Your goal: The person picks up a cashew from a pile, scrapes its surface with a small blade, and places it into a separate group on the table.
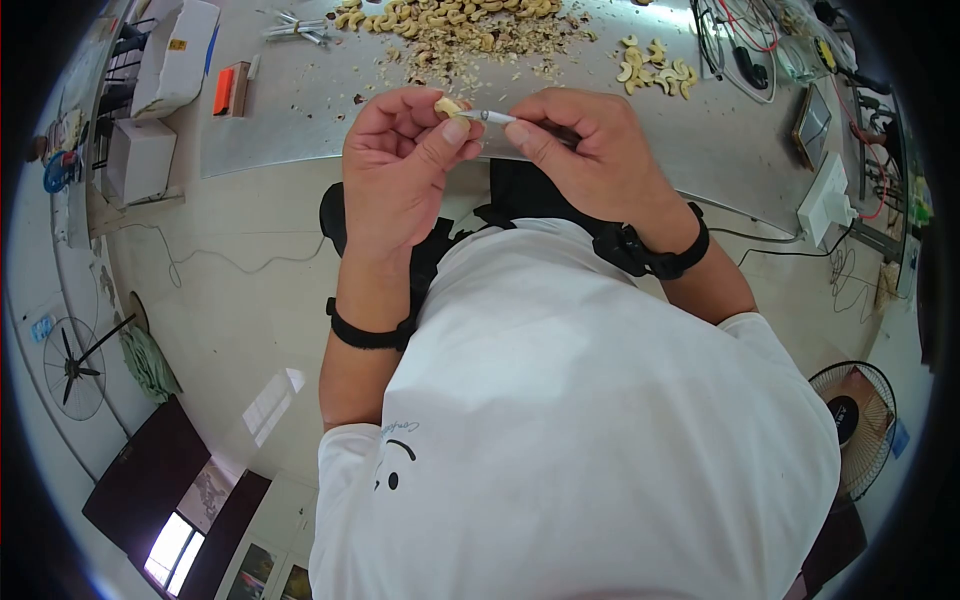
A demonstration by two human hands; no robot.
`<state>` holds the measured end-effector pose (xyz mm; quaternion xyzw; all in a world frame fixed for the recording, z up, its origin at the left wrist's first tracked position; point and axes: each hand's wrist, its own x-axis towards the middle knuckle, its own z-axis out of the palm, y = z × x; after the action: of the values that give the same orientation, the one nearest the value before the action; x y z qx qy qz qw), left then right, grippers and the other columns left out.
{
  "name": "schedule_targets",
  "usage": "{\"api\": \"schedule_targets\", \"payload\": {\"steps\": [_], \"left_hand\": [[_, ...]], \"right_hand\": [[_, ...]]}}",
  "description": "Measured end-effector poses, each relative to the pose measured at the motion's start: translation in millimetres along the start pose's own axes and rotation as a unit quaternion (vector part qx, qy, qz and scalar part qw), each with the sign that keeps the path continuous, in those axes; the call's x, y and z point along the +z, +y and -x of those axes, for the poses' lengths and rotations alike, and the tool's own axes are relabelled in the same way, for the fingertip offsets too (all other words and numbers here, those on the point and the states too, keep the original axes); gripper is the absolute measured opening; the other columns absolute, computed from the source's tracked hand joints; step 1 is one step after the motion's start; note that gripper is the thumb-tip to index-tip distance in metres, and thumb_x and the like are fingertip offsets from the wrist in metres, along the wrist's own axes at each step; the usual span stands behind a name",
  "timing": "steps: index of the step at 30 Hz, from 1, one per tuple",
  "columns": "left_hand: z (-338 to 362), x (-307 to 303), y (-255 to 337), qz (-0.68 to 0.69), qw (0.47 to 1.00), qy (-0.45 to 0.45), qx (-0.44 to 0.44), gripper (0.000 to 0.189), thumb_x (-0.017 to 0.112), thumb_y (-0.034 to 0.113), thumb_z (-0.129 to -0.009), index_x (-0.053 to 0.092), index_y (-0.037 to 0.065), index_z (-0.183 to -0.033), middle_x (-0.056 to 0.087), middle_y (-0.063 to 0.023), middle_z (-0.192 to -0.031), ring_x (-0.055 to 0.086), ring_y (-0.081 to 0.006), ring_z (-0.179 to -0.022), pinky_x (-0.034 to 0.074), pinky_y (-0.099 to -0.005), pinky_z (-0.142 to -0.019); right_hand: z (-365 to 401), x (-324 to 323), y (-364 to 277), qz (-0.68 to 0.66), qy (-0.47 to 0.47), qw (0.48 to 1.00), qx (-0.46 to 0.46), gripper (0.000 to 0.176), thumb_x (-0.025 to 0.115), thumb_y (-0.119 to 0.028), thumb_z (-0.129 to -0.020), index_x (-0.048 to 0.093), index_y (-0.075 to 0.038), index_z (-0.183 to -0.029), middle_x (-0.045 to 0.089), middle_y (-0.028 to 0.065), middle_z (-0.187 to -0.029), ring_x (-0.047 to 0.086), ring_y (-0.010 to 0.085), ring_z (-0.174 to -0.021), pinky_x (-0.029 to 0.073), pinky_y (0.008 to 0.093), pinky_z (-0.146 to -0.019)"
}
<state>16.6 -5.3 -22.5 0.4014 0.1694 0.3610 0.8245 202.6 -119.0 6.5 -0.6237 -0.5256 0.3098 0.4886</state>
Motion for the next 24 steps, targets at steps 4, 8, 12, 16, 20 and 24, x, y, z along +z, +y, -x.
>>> {"api": "schedule_targets", "payload": {"steps": [4,8,12,16,20,24], "left_hand": [[1.4,-1.7,-1.1,0.006,1.0,-0.004,-0.006,0.028,0.066,-0.006,-0.098,0.062,0.004,-0.123,0.074,-0.013,-0.106,0.075,-0.0227,-0.096,0.064,-0.0325,-0.078],[1.4,-3.6,-2.5,0.02,1.0,0.003,-0.009,0.027,0.066,-0.003,-0.099,0.061,0.006,-0.124,0.074,-0.0136,-0.107,0.074,-0.0216,-0.095,0.062,-0.0315,-0.076],[1.2,-1.6,-1.9,0.038,0.999,0.011,-0.007,0.026,0.067,-0.004,-0.098,0.062,0.005,-0.121,0.074,-0.0131,-0.104,0.075,-0.0219,-0.093,0.063,-0.0317,-0.077],[0.2,-1.6,-4.6,0.061,0.998,0.013,0.005,0.025,0.068,-0.008,-0.096,0.063,0.002,-0.118,0.074,-0.013,-0.102,0.076,-0.0228,-0.093,0.067,-0.0325,-0.077],[-0.5,-1.7,-6.9,0.063,0.998,0.025,0.019,0.024,0.069,-0.008,-0.095,0.063,0.001,-0.116,0.074,-0.0137,-0.102,0.076,-0.0226,-0.092,0.067,-0.0324,-0.077],[-0.4,-2.7,-8.0,0.053,0.998,0.025,0.032,0.022,0.069,-0.009,-0.095,0.062,0.001,-0.113,0.074,-0.0144,-0.101,0.076,-0.023,-0.09,0.067,-0.0334,-0.077]], "right_hand": [[-1.0,0.7,-0.2,0.013,0.0,1.0,-0.009,0.014,0.073,-0.016,-0.093,0.074,-0.002,-0.094,0.068,0.0094,-0.073,0.061,0.0187,-0.06,0.048,0.0313,-0.058],[-3.3,2.3,-2.2,0.02,0.006,1.0,-0.022,0.013,0.074,-0.016,-0.092,0.074,-0.003,-0.094,0.067,0.0094,-0.073,0.061,0.0197,-0.06,0.048,0.032,-0.058],[-3.8,4.6,-1.9,0.014,0.006,1.0,-0.021,0.013,0.073,-0.016,-0.093,0.074,-0.003,-0.095,0.067,0.0094,-0.074,0.061,0.0199,-0.061,0.048,0.0322,-0.058],[-3.8,6.2,-2.1,0.013,0.003,1.0,-0.014,0.013,0.073,-0.015,-0.094,0.074,-0.002,-0.096,0.067,0.0093,-0.074,0.061,0.0197,-0.061,0.048,0.032,-0.058],[-3.9,8.4,-2.7,0.002,0.002,1.0,0.008,0.014,0.073,-0.015,-0.094,0.074,-0.002,-0.096,0.067,0.0093,-0.074,0.06,0.0188,-0.06,0.047,0.0316,-0.057],[-4.7,11.8,0.6,0.004,0.018,1.0,-0.01,0.014,0.072,-0.015,-0.094,0.074,-0.001,-0.096,0.067,0.0087,-0.074,0.058,0.0163,-0.06,0.047,0.0308,-0.057]]}}
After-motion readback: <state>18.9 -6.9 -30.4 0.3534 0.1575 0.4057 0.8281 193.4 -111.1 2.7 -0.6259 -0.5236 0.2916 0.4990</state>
